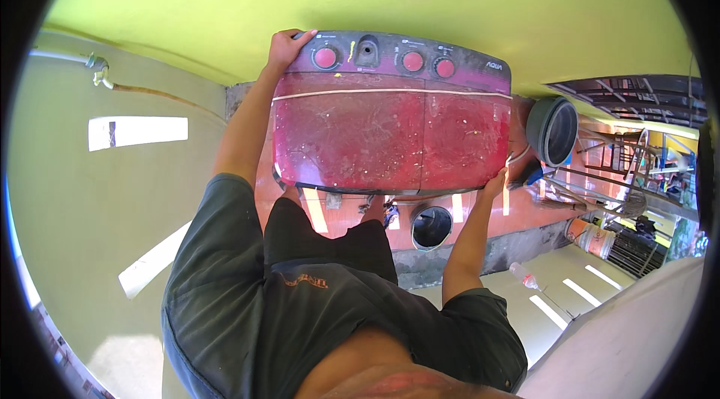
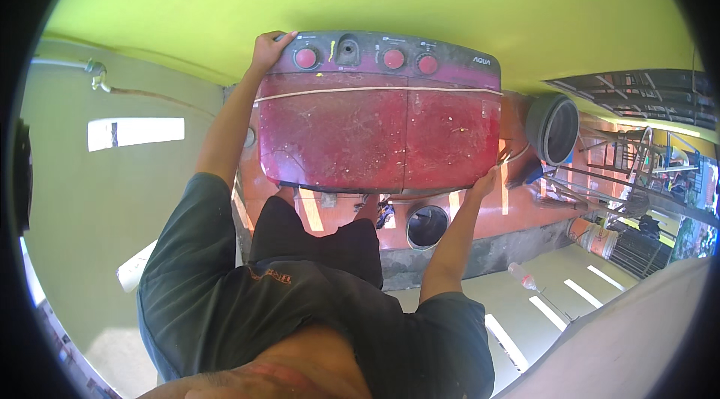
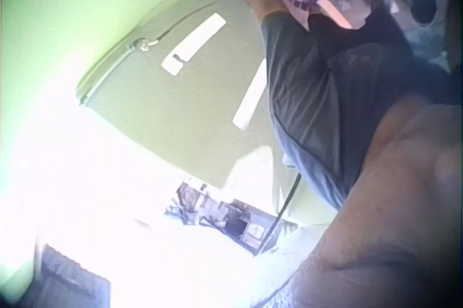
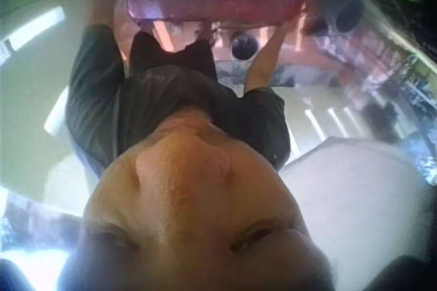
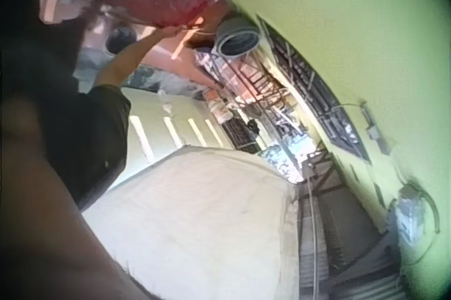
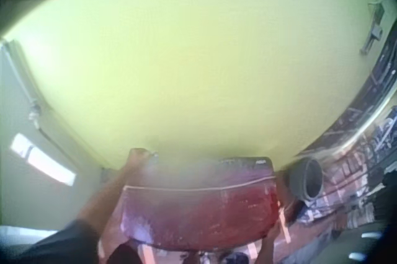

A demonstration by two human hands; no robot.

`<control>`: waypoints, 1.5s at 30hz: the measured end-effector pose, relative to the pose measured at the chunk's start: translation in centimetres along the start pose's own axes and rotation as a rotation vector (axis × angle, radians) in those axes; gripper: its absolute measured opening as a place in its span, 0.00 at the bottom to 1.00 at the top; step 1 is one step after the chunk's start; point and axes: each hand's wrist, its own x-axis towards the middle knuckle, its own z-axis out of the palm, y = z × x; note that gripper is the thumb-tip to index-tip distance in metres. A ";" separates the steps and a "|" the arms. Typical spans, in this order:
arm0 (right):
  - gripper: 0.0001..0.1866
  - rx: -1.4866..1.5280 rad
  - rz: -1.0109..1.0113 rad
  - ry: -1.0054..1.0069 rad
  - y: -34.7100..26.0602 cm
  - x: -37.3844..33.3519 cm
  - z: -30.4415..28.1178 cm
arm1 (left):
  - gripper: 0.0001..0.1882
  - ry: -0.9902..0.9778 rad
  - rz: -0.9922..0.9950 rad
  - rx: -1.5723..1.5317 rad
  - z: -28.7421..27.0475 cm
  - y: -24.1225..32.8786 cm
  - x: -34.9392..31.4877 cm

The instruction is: The person sweeps a tiled floor with a broom, then moves a washing machine and a bucket. They pick up a cloth and place it in a bucket, then handle a hose and a bucket of water.

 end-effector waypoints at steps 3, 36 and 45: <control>0.33 -0.127 0.059 -0.124 0.1 1.0 -0.8 | 0.31 -0.073 -0.032 -0.005 -0.4 -1.3 -0.1; 0.45 -0.780 -0.080 -0.218 -4.3 8.0 4.2 | 0.24 0.140 -0.103 -0.233 0.5 -2.0 -2.7; 0.40 -0.946 -0.138 0.070 -4.0 6.6 5.9 | 0.22 0.133 -0.105 -0.266 0.7 -2.2 -2.7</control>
